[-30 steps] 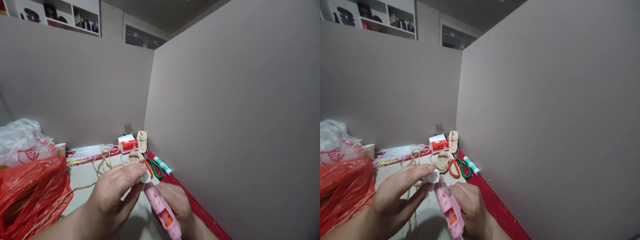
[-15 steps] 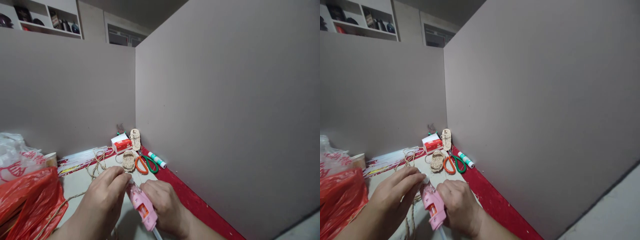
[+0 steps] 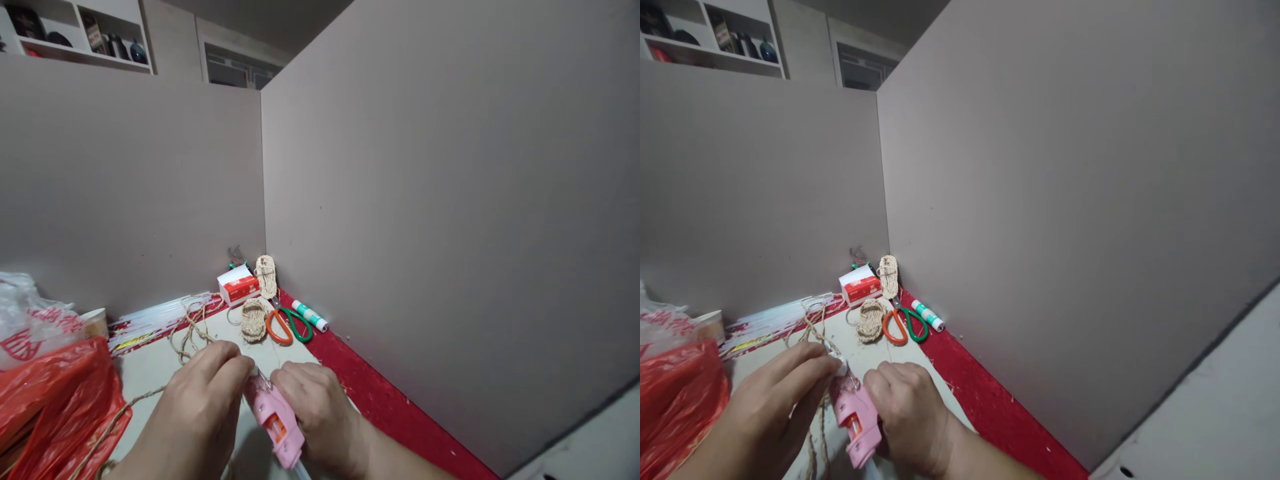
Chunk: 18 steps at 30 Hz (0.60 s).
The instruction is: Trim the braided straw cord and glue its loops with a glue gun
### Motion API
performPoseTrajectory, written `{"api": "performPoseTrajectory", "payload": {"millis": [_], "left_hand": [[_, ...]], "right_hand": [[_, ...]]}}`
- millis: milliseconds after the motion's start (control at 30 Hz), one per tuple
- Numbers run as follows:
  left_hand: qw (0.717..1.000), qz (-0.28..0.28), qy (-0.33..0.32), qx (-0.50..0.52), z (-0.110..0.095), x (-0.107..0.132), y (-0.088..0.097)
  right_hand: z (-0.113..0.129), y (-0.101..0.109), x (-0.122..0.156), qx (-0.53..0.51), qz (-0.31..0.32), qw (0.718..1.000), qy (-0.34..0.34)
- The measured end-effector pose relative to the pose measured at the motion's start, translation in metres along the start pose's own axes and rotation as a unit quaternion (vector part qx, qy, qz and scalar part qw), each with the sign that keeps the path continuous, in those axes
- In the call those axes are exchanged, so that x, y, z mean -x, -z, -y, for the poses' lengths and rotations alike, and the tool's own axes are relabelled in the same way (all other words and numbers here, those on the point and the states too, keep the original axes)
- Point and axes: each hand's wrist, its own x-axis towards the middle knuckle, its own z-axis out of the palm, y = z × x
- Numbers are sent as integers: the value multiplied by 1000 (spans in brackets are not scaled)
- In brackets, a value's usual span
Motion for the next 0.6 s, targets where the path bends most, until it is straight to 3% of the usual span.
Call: {"api": "performPoseTrajectory", "payload": {"millis": [300,500,600], "left_hand": [[1000,6,-8,27,-6,6,-1],[984,98,18,146,-12,-5,15],[960,144,-22,239,-12,-9,28]], "right_hand": [[1,-3,1,-1,22,999,-23],[0,-3,0,9,0,1000,-17],[-5,0,-2,-15,-35,999,-30]]}}
